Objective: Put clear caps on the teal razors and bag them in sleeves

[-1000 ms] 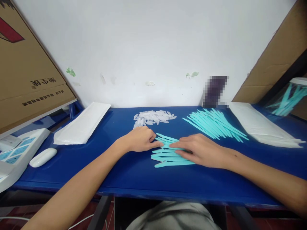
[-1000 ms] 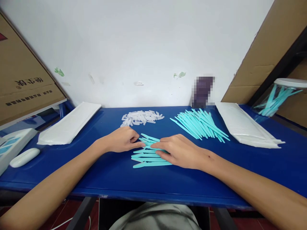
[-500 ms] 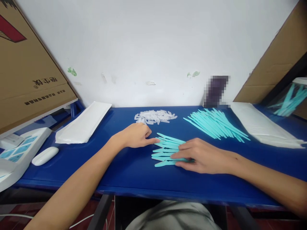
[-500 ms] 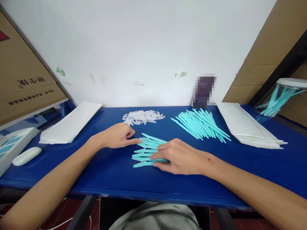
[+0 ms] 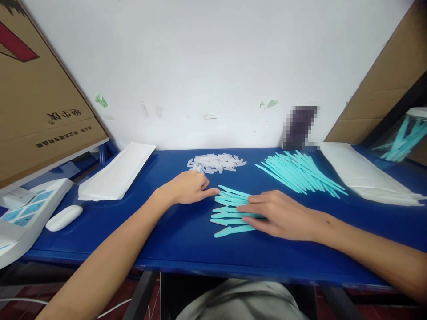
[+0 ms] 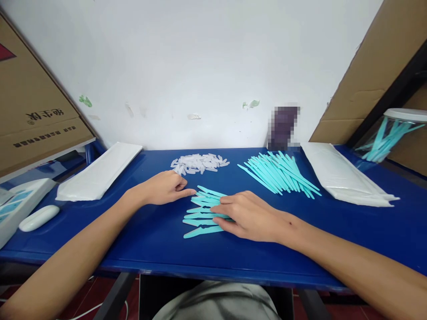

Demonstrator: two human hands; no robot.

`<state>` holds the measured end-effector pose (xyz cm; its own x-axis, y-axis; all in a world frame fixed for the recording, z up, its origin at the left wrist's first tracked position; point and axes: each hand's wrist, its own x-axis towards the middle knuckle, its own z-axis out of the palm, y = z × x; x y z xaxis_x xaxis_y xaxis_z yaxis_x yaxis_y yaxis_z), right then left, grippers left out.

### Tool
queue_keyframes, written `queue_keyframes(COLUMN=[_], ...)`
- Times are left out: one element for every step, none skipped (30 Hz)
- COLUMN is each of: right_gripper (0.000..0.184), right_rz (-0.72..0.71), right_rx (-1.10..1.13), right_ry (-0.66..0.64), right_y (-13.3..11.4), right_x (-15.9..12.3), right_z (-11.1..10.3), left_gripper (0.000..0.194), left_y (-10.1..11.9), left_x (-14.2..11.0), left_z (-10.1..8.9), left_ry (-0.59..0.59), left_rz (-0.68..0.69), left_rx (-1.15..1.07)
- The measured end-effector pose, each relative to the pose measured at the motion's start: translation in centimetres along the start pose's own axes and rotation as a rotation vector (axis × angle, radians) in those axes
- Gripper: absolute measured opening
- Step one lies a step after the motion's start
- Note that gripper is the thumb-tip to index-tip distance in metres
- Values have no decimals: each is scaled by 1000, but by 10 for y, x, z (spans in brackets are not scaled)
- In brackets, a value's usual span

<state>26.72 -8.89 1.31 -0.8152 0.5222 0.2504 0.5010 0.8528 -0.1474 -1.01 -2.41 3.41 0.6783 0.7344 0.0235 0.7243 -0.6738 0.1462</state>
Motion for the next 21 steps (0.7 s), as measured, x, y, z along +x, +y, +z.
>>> queue_keyframes(right_gripper=[32, 32, 33, 33, 33, 33, 34, 34, 35, 35, 35, 35, 35, 35, 35, 34, 34, 34, 34, 34, 34], right_rz=[-8, -10, -9, -1, 14, 37, 66, 98, 126, 148, 160, 162, 156, 145, 132, 119, 107, 96, 88, 86, 90], right_rx=[13, 28, 40, 46, 43, 32, 13, -9, -31, -51, -65, -71, -70, -64, -52, -40, -28, -20, -16, -15, -18], right_ry=[-24, -44, -53, -46, -32, -17, -6, -5, -11, -17, -22, -27, -30, -30, -27, -22, -17, -14, -16, -19, -22], right_y=[0, 0, 0, 0, 0, 0, 1, 2, 4, 5, 6, 7, 8, 9, 9, 9, 9, 9, 8, 8, 7], right_x=[0, 0, 0, 0, 0, 0, 0, 0, 0, 0, 0, 1, 1, 1, 0, 0, 0, 0, 0, 0, 0], right_z=[0, -1, -1, -2, -2, -3, -3, -4, -4, -4, -4, -4, -4, -3, -3, -3, -3, -3, -4, -4, -4], left_gripper=[60, 60, 60, 59, 59, 59, 59, 60, 60, 61, 61, 62, 63, 64, 65, 65, 66, 66, 65, 65, 65], left_y=[0, 0, 1, 1, 2, 2, 3, 3, 4, 4, 4, 5, 5, 5, 5, 5, 4, 4, 3, 3, 2], left_x=[0, 0, 0, 1, 1, 1, 1, 1, 2, 2, 3, 3, 3, 3, 3, 3, 3, 2, 2, 2, 2], left_z=[0, 0, 0, 0, 0, 1, 1, 2, 3, 4, 5, 6, 6, 7, 6, 6, 5, 4, 3, 3, 3], left_ry=[-3, -6, -9, -13, -17, -22, -26, -30, -34, -37, -39, -42, -44, -44, -43, -40, -35, -28, -19, -10, -2], left_rz=[2, 2, 2, 1, -1, -3, -4, -4, -4, -2, 0, 3, 4, 2, -2, -8, -16, -22, -27, -32, -37], left_rx=[0, 0, 2, 4, 7, 11, 16, 20, 23, 25, 30, 34, 40, 46, 50, 54, 56, 60, 69, 80, 94])
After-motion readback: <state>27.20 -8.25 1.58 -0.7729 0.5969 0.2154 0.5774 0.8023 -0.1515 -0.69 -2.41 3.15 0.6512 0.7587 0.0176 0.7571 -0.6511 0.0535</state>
